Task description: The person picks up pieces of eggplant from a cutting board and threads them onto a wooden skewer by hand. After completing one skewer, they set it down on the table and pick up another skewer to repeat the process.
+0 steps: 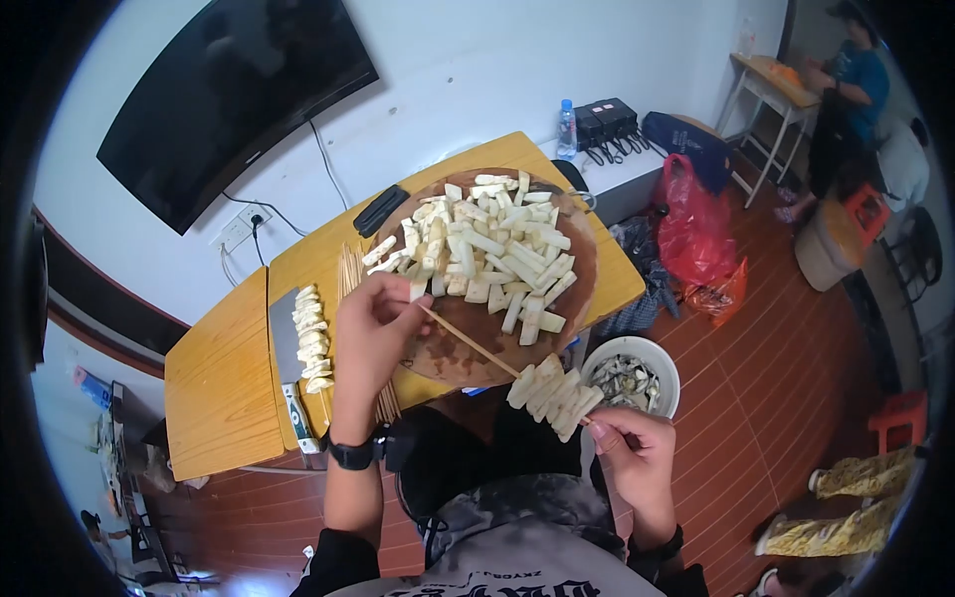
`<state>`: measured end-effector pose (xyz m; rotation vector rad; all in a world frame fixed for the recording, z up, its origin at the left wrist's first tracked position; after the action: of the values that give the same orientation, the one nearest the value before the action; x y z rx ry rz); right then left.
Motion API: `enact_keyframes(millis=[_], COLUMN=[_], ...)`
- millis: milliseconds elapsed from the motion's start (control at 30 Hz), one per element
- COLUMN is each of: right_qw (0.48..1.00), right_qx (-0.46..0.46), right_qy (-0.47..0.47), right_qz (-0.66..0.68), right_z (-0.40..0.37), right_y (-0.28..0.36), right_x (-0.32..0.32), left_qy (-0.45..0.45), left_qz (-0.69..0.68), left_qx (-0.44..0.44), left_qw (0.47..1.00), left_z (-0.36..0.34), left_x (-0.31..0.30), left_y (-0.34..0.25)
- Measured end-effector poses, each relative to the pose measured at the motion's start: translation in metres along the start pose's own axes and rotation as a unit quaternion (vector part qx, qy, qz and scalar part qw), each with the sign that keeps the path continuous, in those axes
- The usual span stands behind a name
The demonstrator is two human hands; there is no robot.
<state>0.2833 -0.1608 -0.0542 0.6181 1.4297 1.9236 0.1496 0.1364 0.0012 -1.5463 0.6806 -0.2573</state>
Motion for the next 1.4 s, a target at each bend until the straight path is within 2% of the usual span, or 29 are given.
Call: enact_keyframes(millis=[33,133,300,400,500,700,900,1200,1400], right_qw=[1.000,0.999,0.996,0.995,0.993,0.992,0.992,0.992,0.991], right_qx=[0.002,0.008,0.016,0.016,0.029,0.028,0.025,0.028,0.029], right_qy=[0.009,0.037,0.087,0.101,0.113,0.121,0.122,0.118,0.125], right_qz=[0.002,0.008,-0.005,-0.004,-0.006,-0.023,-0.032,-0.021,-0.029], right_z=[0.001,0.002,0.003,0.003,0.003,0.001,0.000,0.000,0.000], right_y=[0.000,-0.003,-0.002,-0.003,-0.006,-0.004,-0.005,-0.009,-0.008], right_x=[0.003,0.013,0.035,0.042,0.047,0.051,0.050,0.048,0.050], left_qy=[0.038,0.067,0.045,-0.004,-0.006,-0.040,-0.045,-0.111,-0.106], left_qz=[-0.061,-0.156,-0.230,-0.258,-0.311,-0.286,-0.265,-0.188,-0.206], left_qx=[-0.012,-0.029,-0.053,-0.071,-0.052,-0.067,-0.044,-0.016,-0.004], left_qw=[0.997,0.985,0.971,0.963,0.949,0.955,0.962,0.976,0.973], left_z=[-0.008,-0.035,-0.068,-0.078,-0.080,-0.086,-0.084,-0.083,-0.085], left_x=[-0.002,-0.015,-0.041,-0.056,-0.068,-0.081,-0.086,-0.085,-0.087], left_y=[0.000,0.003,0.019,0.033,0.043,0.046,0.059,0.048,0.045])
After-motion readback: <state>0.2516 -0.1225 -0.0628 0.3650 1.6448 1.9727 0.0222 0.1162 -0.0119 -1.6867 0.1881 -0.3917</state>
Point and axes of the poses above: each hand's wrist, its own z-axis towards the middle knuckle, its own x-axis out of the palm, y = z × x, the point moved 9 cm from there along z, towards the middle knuckle, and after that the axes turned 11 degrees about -x, right-handed, at the moved point
